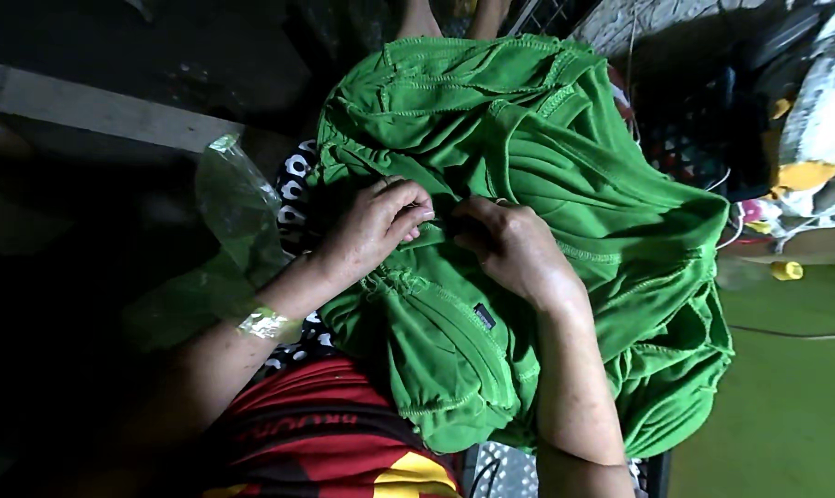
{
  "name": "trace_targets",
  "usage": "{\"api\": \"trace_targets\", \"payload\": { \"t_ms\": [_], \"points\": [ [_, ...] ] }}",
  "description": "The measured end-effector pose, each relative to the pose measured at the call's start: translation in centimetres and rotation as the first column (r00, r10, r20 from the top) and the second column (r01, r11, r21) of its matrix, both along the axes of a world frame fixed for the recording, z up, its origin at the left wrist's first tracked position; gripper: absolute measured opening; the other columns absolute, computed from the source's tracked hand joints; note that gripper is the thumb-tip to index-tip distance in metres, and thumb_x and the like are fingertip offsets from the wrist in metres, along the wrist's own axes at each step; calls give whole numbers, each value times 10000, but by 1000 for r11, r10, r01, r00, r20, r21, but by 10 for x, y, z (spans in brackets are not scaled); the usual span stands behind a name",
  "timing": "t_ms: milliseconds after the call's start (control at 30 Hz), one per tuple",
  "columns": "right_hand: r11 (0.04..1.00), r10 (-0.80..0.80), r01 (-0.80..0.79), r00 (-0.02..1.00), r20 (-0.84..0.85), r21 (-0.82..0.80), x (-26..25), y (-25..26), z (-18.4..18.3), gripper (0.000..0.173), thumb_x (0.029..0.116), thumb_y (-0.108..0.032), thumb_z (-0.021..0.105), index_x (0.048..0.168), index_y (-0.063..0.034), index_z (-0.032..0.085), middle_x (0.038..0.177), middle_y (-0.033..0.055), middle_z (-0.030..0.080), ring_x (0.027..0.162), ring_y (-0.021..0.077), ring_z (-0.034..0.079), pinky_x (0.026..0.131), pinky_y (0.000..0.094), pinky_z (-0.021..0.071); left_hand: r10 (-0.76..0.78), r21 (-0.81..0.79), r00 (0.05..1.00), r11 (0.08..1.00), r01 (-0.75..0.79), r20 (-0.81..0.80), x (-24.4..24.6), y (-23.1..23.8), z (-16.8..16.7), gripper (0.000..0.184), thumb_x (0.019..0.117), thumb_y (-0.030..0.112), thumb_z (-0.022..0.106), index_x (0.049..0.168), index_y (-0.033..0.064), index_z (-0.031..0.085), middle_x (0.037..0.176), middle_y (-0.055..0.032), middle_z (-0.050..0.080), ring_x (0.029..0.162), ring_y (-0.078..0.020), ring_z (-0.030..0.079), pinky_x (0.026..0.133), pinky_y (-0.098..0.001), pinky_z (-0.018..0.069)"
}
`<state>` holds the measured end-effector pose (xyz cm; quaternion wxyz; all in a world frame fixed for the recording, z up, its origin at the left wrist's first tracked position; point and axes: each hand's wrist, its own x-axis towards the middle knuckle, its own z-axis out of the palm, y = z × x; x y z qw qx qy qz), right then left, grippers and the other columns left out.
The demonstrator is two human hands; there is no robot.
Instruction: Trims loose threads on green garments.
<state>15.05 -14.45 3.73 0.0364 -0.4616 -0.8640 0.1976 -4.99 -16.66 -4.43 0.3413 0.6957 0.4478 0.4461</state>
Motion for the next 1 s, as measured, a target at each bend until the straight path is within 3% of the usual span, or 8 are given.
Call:
{"api": "trace_targets", "payload": {
  "t_ms": [167,267,400,500,533,733,867,1000],
  "points": [
    [999,38,-37,998,-47,24,2,4,-7,197,921,-45,662,1103,-61,736,948,166,716,848,357,706,709,568,547,23,-11,1000,1000,-23,-10,2,0,0,202,1039,130,562,1021,-40,671,957,-137,659,779,-98,676,734,-217,584],
    [999,34,-38,991,-126,-30,11,10,-14,197,943,-75,652,1126,-48,721,956,152,719,874,332,705,761,571,546,39,-189,998,981,-30,44,0,-1,4,214,1057,143,530,1056,-39,641,878,-86,679,740,-81,685,723,-245,595],
    [993,-14,-11,979,-205,-119,19,11,-10,266,976,-133,640,1221,-30,631,943,105,693,819,220,676,751,467,556,56,-296,983,955,0,178,-4,-1,2,182,1051,133,542,1033,-27,627,805,-18,661,693,-20,664,696,-199,585],
    [994,27,-57,955,-295,-92,20,11,-12,243,968,-118,630,1193,-27,627,945,64,681,807,118,653,745,324,556,54,-323,966,946,32,251,-8,-2,2,162,1056,137,529,1027,-1,610,803,23,651,696,0,657,697,-183,580],
    [993,49,-79,950,-309,-86,21,13,-13,236,960,-107,641,1180,-22,636,948,70,685,813,118,656,753,318,556,54,-324,962,945,38,268,-9,-2,2,162,1058,143,521,1024,11,609,800,37,652,695,3,658,694,-183,582],
    [993,118,-120,985,-122,-11,3,12,-7,226,920,-84,681,1141,-39,701,944,154,708,853,327,703,755,557,559,70,-305,962,952,15,265,-12,-4,2,137,1045,144,541,1012,37,621,803,53,641,700,8,644,685,-169,568],
    [993,117,-117,993,-2,32,-10,9,-4,201,925,-49,660,1114,-65,724,956,174,715,849,388,706,693,594,546,65,-253,955,967,10,289,-13,-5,4,144,1047,146,536,997,42,622,781,68,631,688,17,633,669,-155,556],
    [996,87,-87,994,-71,12,-2,9,0,188,949,-88,659,1115,-25,723,928,178,722,855,361,716,745,591,552,121,-318,902,948,19,415,-20,-3,5,145,1058,133,484,1019,79,612,855,96,658,733,12,641,709,-174,561]
  ]
}}
